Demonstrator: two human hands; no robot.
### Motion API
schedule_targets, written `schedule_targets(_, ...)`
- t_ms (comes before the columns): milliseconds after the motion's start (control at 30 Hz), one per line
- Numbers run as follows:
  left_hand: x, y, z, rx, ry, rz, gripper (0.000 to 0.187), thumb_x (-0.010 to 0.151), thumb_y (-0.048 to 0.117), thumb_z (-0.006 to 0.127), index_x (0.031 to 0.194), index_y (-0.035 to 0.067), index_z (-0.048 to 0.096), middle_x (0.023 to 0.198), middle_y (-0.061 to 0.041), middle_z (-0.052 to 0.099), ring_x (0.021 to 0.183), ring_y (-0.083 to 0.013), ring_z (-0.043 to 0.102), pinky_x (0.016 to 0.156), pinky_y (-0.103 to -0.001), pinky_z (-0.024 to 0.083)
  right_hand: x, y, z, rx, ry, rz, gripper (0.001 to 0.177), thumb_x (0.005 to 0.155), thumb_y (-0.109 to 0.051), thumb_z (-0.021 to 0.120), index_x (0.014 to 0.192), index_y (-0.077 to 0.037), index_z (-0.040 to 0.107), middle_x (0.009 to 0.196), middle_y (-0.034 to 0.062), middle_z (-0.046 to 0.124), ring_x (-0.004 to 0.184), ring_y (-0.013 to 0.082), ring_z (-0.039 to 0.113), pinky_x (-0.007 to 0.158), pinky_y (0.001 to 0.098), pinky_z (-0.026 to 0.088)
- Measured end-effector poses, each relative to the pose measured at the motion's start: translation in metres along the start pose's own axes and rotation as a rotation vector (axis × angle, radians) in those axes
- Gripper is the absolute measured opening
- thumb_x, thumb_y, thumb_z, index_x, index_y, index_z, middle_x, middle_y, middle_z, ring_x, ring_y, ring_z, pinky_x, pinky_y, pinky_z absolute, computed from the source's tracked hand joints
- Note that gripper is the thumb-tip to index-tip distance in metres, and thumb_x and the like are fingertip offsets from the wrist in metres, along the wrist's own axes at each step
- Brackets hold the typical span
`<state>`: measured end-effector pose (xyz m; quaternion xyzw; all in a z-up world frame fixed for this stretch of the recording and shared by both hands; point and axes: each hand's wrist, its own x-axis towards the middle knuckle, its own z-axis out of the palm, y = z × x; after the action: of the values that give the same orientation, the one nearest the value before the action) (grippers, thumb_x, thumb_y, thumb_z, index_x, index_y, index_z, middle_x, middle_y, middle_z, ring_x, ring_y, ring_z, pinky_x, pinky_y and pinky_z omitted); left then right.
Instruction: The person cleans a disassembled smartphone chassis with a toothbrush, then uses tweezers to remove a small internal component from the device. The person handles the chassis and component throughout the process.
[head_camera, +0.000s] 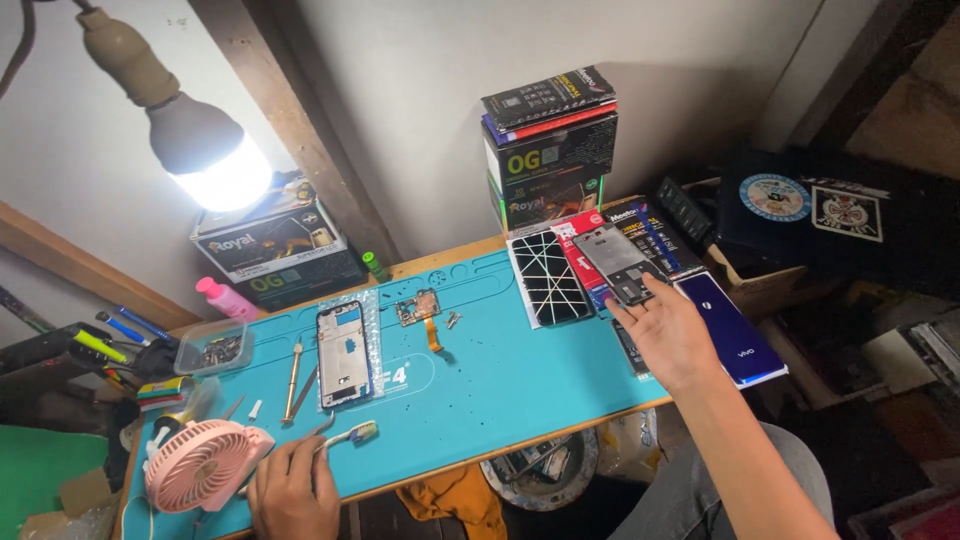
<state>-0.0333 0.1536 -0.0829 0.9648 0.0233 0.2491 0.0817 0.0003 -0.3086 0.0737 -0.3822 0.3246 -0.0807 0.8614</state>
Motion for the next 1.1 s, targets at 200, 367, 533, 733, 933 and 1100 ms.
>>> schedule_targets(200,-0.005,-0.008,0.018,0.077,0.067,0.014,0.015,0.098,0.02,0.079,0.111,0.026,0.085,0.113,0.004,0.079,0.116,-0.0232,0.071,0.102,-0.041,0.055,0.009,-0.002,-0.04,0.066,-0.173,0.026,0.092,0.101,-0.036,0.057,0.173,-0.012,0.005,0.177,0.0249,0.021,0.164,0.0419,0.029,0.127,0.0649,0.034)
schedule_targets(367,-0.006,-0.022,0.033,0.108,0.067,0.023,0.014,0.099,0.025,0.077,0.11,0.029,0.085,0.111,0.005,0.078,0.11,-0.0222,0.073,0.097,-0.039,0.057,-0.021,-0.029,-0.005,0.087,-0.06,0.072,0.071,0.1,-0.038,0.047,0.166,-0.015,0.034,0.166,0.0162,0.051,0.156,0.0321,0.049,0.133,0.0552,0.031)
schedule_targets(533,-0.008,-0.018,0.032,0.111,0.1,0.035,0.015,0.099,0.023,0.077,0.111,0.027,0.085,0.109,0.004,0.078,0.105,-0.0235,0.072,0.094,-0.04,0.057,-0.01,-0.023,-0.016,0.086,-0.106,0.064,0.075,0.098,-0.044,0.047,0.166,-0.019,0.033,0.168,0.0132,0.048,0.157,0.0269,0.046,0.135,0.0476,0.025)
schedule_targets(733,-0.006,-0.004,0.022,0.104,0.139,0.031,0.012,0.101,0.021,0.08,0.112,0.023,0.084,0.111,0.002,0.077,0.107,-0.0243,0.07,0.096,-0.04,0.055,0.003,-0.031,-0.007,0.05,-0.109,0.074,0.08,0.103,-0.044,0.048,0.17,-0.01,0.022,0.167,0.0166,0.051,0.159,0.0277,0.044,0.135,0.047,0.022)
schedule_targets(933,-0.01,-0.001,0.015,0.07,0.088,-0.009,0.014,0.099,0.016,0.079,0.111,0.021,0.084,0.115,0.0,0.078,0.112,-0.0264,0.069,0.097,-0.044,0.055,-0.005,-0.029,0.001,0.028,0.01,0.011,0.055,0.107,-0.041,0.046,0.157,-0.018,0.042,0.152,0.0123,0.059,0.143,0.0217,0.057,0.122,0.0374,0.045)
schedule_targets(1100,-0.01,0.001,0.011,0.018,0.126,0.011,0.016,0.098,0.015,0.08,0.113,0.02,0.084,0.116,0.0,0.077,0.113,-0.0269,0.069,0.096,-0.044,0.054,-0.012,-0.031,0.006,-0.055,0.042,-0.002,0.062,0.102,-0.041,0.051,0.159,-0.019,0.038,0.155,0.0107,0.057,0.149,0.0216,0.055,0.128,0.0385,0.04)
